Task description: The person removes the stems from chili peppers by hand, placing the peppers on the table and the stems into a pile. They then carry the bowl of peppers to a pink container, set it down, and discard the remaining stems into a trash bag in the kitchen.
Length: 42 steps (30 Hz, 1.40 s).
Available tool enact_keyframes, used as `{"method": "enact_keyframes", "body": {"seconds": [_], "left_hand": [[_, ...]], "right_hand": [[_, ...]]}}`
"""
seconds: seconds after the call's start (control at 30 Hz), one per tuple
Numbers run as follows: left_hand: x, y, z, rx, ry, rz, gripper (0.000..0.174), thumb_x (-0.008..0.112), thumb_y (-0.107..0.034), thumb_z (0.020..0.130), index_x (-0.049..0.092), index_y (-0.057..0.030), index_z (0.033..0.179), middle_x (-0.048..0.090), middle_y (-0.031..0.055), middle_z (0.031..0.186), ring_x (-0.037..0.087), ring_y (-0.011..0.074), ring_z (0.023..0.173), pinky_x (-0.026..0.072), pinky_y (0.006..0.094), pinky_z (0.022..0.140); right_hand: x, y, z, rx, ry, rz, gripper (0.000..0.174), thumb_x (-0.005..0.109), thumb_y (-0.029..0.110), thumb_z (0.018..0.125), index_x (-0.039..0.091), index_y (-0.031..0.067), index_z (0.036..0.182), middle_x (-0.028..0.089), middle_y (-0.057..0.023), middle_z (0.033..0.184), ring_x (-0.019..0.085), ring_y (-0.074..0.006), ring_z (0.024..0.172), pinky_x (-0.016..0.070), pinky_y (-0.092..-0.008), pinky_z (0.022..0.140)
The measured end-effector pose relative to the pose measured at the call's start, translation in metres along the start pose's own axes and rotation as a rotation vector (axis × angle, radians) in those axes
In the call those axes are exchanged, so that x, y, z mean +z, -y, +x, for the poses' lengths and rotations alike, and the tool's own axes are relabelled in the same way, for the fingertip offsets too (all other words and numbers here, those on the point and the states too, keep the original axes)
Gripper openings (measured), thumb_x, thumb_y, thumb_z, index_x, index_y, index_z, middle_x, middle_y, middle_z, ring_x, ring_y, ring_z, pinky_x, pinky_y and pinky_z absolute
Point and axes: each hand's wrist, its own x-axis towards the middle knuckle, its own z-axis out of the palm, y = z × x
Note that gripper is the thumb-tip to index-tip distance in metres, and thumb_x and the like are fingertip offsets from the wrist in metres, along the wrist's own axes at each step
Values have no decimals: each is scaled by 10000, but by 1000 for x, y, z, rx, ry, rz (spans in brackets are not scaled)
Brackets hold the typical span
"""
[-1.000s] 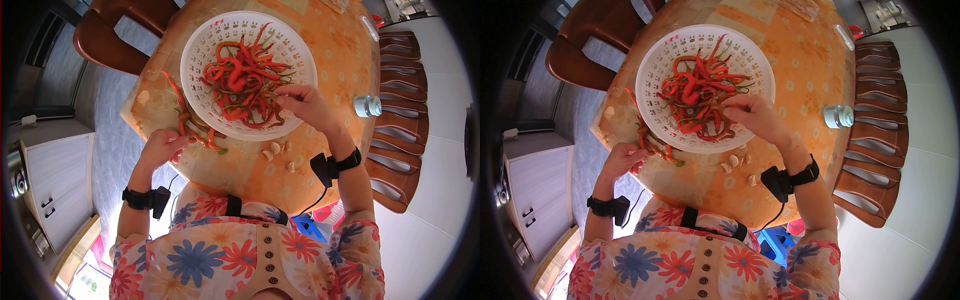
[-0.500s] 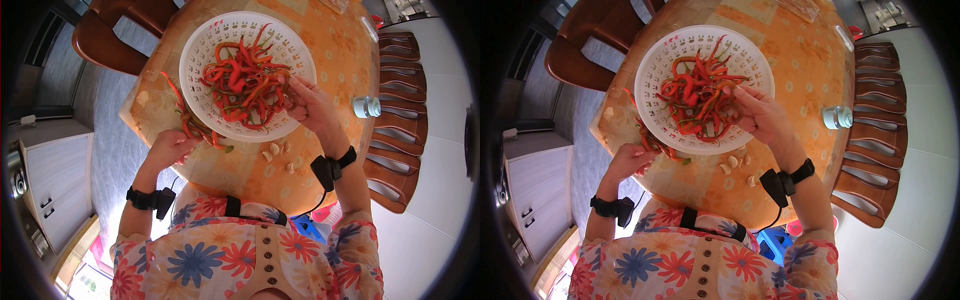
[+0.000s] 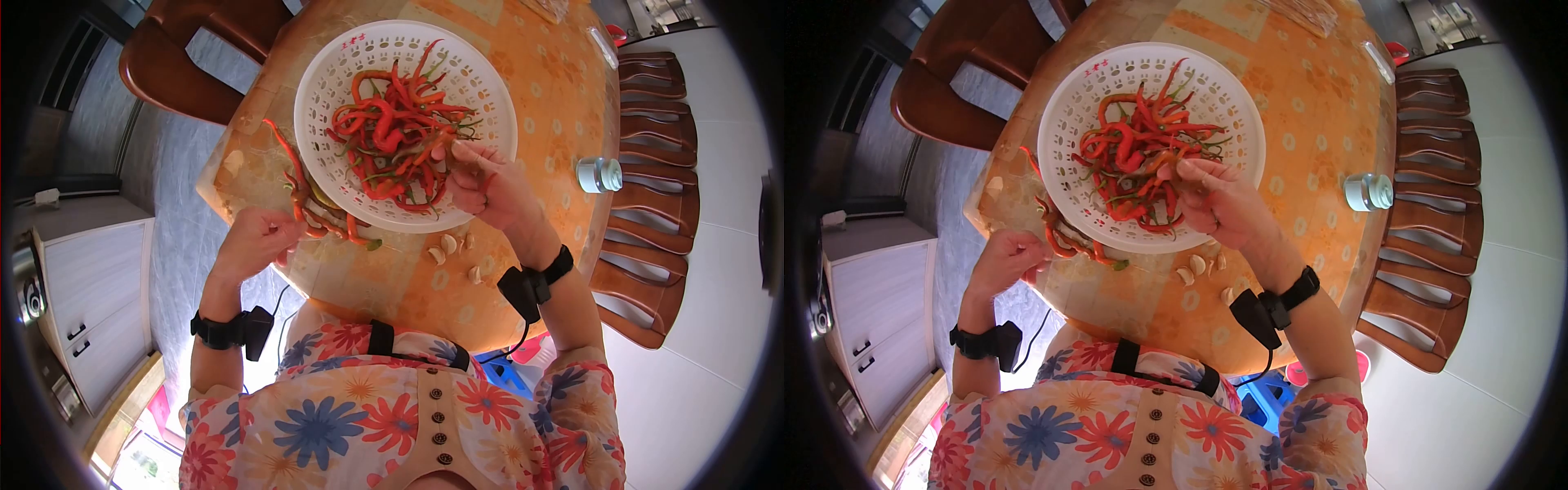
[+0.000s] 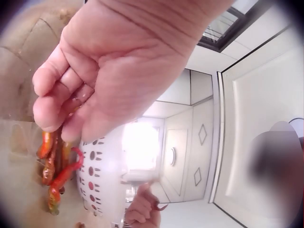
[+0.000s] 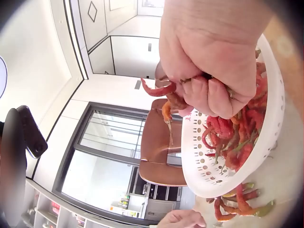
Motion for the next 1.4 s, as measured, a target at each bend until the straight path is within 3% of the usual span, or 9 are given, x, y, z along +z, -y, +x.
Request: {"method": "enact_keyframes", "body": {"seconds": [0.27,0.47,0.6,0.67,0.77,1.13,1.27,1.33,1.4], "left_hand": [[35,-54,-21,289,7,-208,101,628,-78,790,634,-8,862,561,-23,634,493,8,557,379,158,468],[51,-51,-22,264,114,-182,129,630,-57,778,623,7,891,547,-22,658,484,18,590,413,169,524],[57,-26,-19,157,247,-576,148,567,-4,797,596,7,942,553,2,700,514,50,614,453,195,556],[66,-19,-21,148,233,-617,161,547,14,801,588,7,956,558,10,728,524,61,621,463,205,562],[75,-19,-26,150,181,-719,147,541,26,790,591,14,927,564,5,781,538,72,641,466,208,584],[82,-10,-27,647,71,127,249,580,36,676,601,-54,907,576,48,760,587,125,692,459,257,616],[81,-10,-27,425,219,-43,183,570,37,726,589,-31,895,591,44,780,592,119,711,466,243,623],[81,-15,-27,109,365,-571,177,552,69,712,599,-21,857,618,48,773,595,112,640,468,209,566],[84,-6,-20,138,408,-662,161,573,62,722,593,-17,860,614,51,749,594,114,618,462,202,537]], "right_hand": [[62,-26,-11,201,143,-750,255,569,287,859,638,43,883,542,32,639,462,-26,558,365,-193,455],[67,-37,-21,166,49,-588,290,560,295,866,634,16,889,563,24,667,450,-24,579,373,-204,495],[46,-62,-24,16,48,-787,313,547,301,876,621,-2,907,549,27,671,437,-24,596,374,-206,512],[47,-75,-26,-64,220,-789,314,528,290,888,608,-10,931,536,36,672,431,-23,621,382,-217,524],[53,-67,-31,148,198,-711,304,509,296,899,618,15,940,496,51,627,407,-18,576,347,-206,487],[26,-81,-45,495,249,-346,309,492,338,902,619,57,918,369,79,563,313,-18,478,241,-186,418],[31,-78,-49,439,267,-410,279,507,302,900,615,45,907,397,73,584,335,-15,513,271,-183,443],[39,-75,-53,340,281,-441,264,513,278,899,614,35,904,426,68,605,352,-15,543,291,-182,467],[42,-73,-55,243,291,-471,248,519,255,898,613,26,901,456,63,627,370,-15,572,311,-180,491]]}}
